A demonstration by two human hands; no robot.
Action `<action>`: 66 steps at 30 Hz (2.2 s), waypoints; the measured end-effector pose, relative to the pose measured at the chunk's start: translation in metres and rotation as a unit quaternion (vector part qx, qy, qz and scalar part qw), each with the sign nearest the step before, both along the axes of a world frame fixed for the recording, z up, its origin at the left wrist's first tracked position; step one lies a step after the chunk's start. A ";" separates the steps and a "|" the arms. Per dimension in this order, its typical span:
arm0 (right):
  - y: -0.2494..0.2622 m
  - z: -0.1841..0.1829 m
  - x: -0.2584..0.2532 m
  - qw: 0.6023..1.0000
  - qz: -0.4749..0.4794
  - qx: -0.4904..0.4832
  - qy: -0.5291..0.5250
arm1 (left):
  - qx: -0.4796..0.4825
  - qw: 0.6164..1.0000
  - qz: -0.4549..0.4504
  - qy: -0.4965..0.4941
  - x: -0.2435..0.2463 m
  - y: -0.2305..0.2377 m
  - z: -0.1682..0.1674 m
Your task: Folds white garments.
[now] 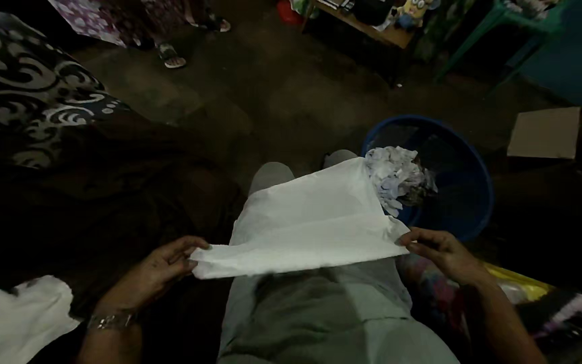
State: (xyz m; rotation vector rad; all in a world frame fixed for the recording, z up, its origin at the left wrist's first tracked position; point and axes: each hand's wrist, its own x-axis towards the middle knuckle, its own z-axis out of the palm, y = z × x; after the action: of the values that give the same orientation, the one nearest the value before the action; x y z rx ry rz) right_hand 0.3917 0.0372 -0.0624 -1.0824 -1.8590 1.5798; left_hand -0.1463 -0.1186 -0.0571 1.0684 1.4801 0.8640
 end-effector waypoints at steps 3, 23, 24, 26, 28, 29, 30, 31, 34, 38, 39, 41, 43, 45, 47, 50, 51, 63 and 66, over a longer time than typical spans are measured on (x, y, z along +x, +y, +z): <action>0.006 -0.006 0.002 0.998 0.044 0.011 -0.044 | 0.010 0.999 -0.028 0.034 -0.006 -0.021 -0.019; 0.163 -0.015 -0.116 0.986 -0.013 0.036 -0.162 | -0.095 0.985 0.014 0.146 0.038 0.093 -0.077; 0.164 -0.011 -0.113 0.984 -0.003 0.040 -0.176 | -0.097 0.983 0.010 0.156 0.034 0.089 -0.076; 0.161 0.002 -0.107 0.977 0.003 0.061 -0.202 | -0.078 0.982 0.026 0.168 0.026 0.080 -0.070; 0.149 0.016 -0.098 0.977 -0.023 0.106 -0.182 | -0.001 0.981 0.084 0.174 0.021 0.069 -0.063; 0.141 0.022 -0.091 0.978 -0.036 0.136 -0.154 | 0.051 0.977 0.112 0.174 0.019 0.062 -0.059; 0.133 0.027 -0.084 0.977 -0.045 0.169 -0.120 | 0.104 0.971 0.134 0.170 0.018 0.055 -0.054; 0.126 0.032 -0.077 0.974 -0.049 0.202 -0.085 | 0.154 0.964 0.147 0.158 0.018 0.048 -0.047; 0.095 0.028 -0.044 0.964 -0.017 0.265 -0.019 | 0.257 0.955 0.100 0.110 0.021 0.021 -0.037; 0.052 0.015 0.010 0.975 0.081 0.190 -0.079 | 0.242 0.966 -0.012 0.085 0.018 -0.014 -0.055; 0.042 0.011 0.020 0.978 0.098 0.150 -0.111 | 0.214 0.975 -0.025 0.060 0.017 -0.023 -0.063; 0.024 0.002 0.028 0.981 0.079 0.081 -0.158 | 0.159 0.987 0.024 -0.010 0.023 -0.037 -0.084; 0.009 -0.010 0.020 0.986 -0.035 0.019 -0.165 | 0.082 0.985 0.139 -0.063 0.040 -0.042 -0.098; 0.002 -0.023 0.001 0.976 -0.136 -0.043 -0.165 | -0.032 0.977 0.202 -0.055 0.063 -0.034 -0.090; -0.002 -0.032 -0.020 0.967 -0.160 -0.102 -0.172 | -0.082 0.969 0.226 -0.059 0.082 -0.027 -0.079; -0.009 -0.030 -0.050 0.962 -0.165 -0.134 -0.171 | -0.089 0.973 0.211 -0.016 0.091 -0.024 -0.069; -0.010 -0.028 -0.056 0.964 -0.174 -0.129 -0.153 | -0.098 0.976 0.194 0.017 0.092 -0.022 -0.063; -0.004 0.083 -0.135 0.997 -0.063 0.047 -0.022 | 0.067 0.962 0.252 -0.076 0.078 -0.006 -0.056; -0.019 0.083 -0.198 0.996 0.057 0.068 -0.019 | 0.033 0.943 0.288 -0.163 0.079 -0.004 -0.065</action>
State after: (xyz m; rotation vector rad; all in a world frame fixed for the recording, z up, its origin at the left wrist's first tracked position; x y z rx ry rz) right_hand 0.1933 0.0183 0.0211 -0.9681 -2.0555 1.4775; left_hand -0.0677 -0.1224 -0.1216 0.4923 1.5002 1.4333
